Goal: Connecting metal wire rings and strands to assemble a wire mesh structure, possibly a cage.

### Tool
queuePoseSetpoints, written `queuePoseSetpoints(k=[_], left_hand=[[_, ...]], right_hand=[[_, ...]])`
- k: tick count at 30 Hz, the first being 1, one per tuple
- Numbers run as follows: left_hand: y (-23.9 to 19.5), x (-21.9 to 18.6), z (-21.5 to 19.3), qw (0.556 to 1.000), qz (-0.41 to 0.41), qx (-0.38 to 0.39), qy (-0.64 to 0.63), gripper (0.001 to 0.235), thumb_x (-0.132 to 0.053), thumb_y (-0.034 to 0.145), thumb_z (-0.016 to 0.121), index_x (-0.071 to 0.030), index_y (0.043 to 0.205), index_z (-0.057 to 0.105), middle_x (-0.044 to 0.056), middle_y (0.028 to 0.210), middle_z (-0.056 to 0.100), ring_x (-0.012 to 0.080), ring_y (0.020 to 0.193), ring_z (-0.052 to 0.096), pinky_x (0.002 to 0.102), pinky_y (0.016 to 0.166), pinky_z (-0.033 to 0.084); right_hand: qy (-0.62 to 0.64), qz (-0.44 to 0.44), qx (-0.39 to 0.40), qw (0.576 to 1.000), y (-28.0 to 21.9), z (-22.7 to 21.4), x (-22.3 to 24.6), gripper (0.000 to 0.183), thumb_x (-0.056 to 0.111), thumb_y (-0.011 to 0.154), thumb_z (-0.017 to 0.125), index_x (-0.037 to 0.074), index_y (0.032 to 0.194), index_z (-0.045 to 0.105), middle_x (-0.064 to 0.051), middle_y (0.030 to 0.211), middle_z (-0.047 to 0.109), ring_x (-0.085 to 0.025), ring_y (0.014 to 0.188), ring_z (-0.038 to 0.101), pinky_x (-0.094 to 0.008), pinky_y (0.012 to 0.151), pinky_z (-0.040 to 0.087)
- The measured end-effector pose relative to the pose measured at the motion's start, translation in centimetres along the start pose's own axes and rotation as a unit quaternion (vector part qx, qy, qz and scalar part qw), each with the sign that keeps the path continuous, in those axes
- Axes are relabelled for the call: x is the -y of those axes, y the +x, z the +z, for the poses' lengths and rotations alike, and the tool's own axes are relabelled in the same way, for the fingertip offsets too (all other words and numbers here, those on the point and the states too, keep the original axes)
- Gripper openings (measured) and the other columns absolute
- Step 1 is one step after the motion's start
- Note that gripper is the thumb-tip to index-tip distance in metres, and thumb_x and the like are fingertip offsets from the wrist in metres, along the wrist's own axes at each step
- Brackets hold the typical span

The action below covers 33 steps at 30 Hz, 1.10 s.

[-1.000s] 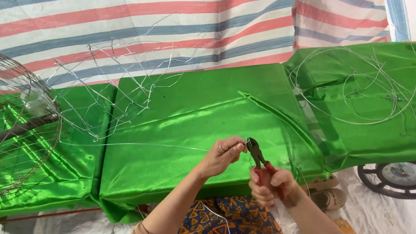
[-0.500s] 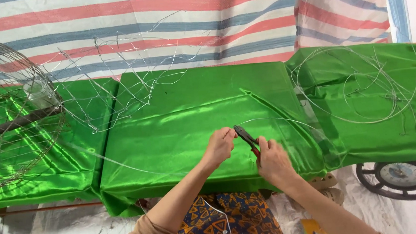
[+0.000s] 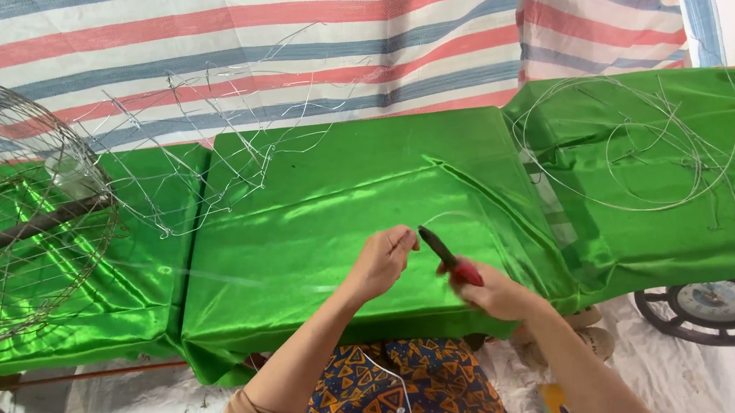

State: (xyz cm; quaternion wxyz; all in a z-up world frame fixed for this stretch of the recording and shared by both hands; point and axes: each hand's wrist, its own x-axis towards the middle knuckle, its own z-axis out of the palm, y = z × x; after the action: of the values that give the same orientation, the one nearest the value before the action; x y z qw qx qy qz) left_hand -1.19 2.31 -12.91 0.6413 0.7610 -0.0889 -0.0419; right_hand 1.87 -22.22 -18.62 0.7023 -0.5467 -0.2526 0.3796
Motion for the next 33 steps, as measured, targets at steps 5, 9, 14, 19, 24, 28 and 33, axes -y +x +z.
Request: queuePoseSetpoints(k=[5, 9, 14, 19, 24, 28, 33], left_hand=[[1.5, 3.2, 2.0, 0.977, -0.165, -0.113, -0.074, 0.027, -0.02, 0.106, 0.047, -0.003, 0.097, 0.066, 0.001, 0.05, 0.043, 0.0132, 0.039, 0.043, 0.026, 0.037, 0.039], [1.5, 3.1, 2.1, 0.968, -0.16, -0.139, -0.136, 0.026, -0.02, 0.106, 0.048, -0.001, 0.1, 0.065, 0.002, 0.054, 0.042, 0.0095, 0.044, 0.043, 0.024, 0.038, 0.041], [-0.4, 1.3, 0.1, 0.99, 0.042, 0.074, -0.113, 0.022, -0.02, 0.111, 0.048, -0.011, 0.096, 0.062, -0.007, 0.063, 0.042, 0.0053, 0.053, 0.038, 0.022, 0.047, 0.03], [-0.8, 0.7, 1.0, 0.983, 0.106, 0.094, -0.116, 0.02, -0.016, 0.11, 0.05, -0.008, 0.099, 0.064, -0.006, 0.068, 0.044, 0.0063, 0.059, 0.038, 0.023, 0.053, 0.033], [0.4, 0.0, 0.4, 0.999, 0.007, -0.008, 0.03, 0.029, -0.021, 0.109, 0.047, -0.01, 0.095, 0.07, -0.001, 0.052, 0.045, 0.0108, 0.051, 0.041, 0.026, 0.051, 0.041], [1.9, 2.8, 2.1, 0.988, -0.127, -0.08, 0.03, 0.032, -0.022, 0.105, 0.047, -0.007, 0.095, 0.073, 0.006, 0.046, 0.049, 0.0189, 0.041, 0.049, 0.032, 0.044, 0.042], [2.2, 3.2, 2.4, 0.98, -0.128, -0.109, -0.109, 0.029, -0.021, 0.107, 0.048, -0.002, 0.099, 0.069, 0.005, 0.046, 0.046, 0.0155, 0.034, 0.047, 0.027, 0.037, 0.041]], right_hand=[[-0.845, -0.109, -0.341, 0.396, 0.6, 1.9, -0.8, 0.05, 0.019, 0.086, 0.057, 0.009, 0.136, 0.054, -0.005, 0.083, 0.045, -0.025, 0.068, 0.054, -0.042, 0.053, 0.045], [-0.838, -0.085, -0.327, 0.429, 0.3, 1.5, -0.2, 0.056, 0.026, 0.087, 0.059, 0.006, 0.139, 0.05, -0.006, 0.083, 0.047, -0.029, 0.071, 0.056, -0.045, 0.053, 0.047], [0.224, 0.125, 0.015, 0.966, -2.1, -0.2, 0.5, 0.043, -0.006, 0.088, 0.058, -0.007, 0.131, 0.052, -0.014, 0.081, 0.065, -0.021, 0.063, 0.062, -0.032, 0.054, 0.055], [0.396, 0.012, 0.259, 0.881, -1.3, 2.9, -1.8, 0.034, 0.016, 0.09, 0.066, 0.001, 0.12, 0.057, -0.005, 0.081, 0.055, -0.015, 0.064, 0.053, -0.028, 0.055, 0.048], [-0.181, 0.03, -0.143, 0.972, -0.9, 2.8, 3.1, 0.006, 0.008, 0.084, 0.063, 0.007, 0.089, 0.067, -0.008, 0.051, 0.058, -0.019, 0.045, 0.056, -0.033, 0.044, 0.041], [-0.796, -0.063, -0.312, 0.515, -0.3, -0.1, -1.6, 0.056, 0.023, 0.084, 0.057, 0.013, 0.137, 0.047, -0.005, 0.087, 0.046, -0.028, 0.075, 0.055, -0.046, 0.056, 0.05], [-0.828, -0.046, -0.315, 0.461, -0.9, 0.9, 0.1, 0.065, 0.019, 0.079, 0.059, 0.005, 0.141, 0.048, -0.006, 0.086, 0.046, -0.029, 0.074, 0.055, -0.044, 0.055, 0.048]])
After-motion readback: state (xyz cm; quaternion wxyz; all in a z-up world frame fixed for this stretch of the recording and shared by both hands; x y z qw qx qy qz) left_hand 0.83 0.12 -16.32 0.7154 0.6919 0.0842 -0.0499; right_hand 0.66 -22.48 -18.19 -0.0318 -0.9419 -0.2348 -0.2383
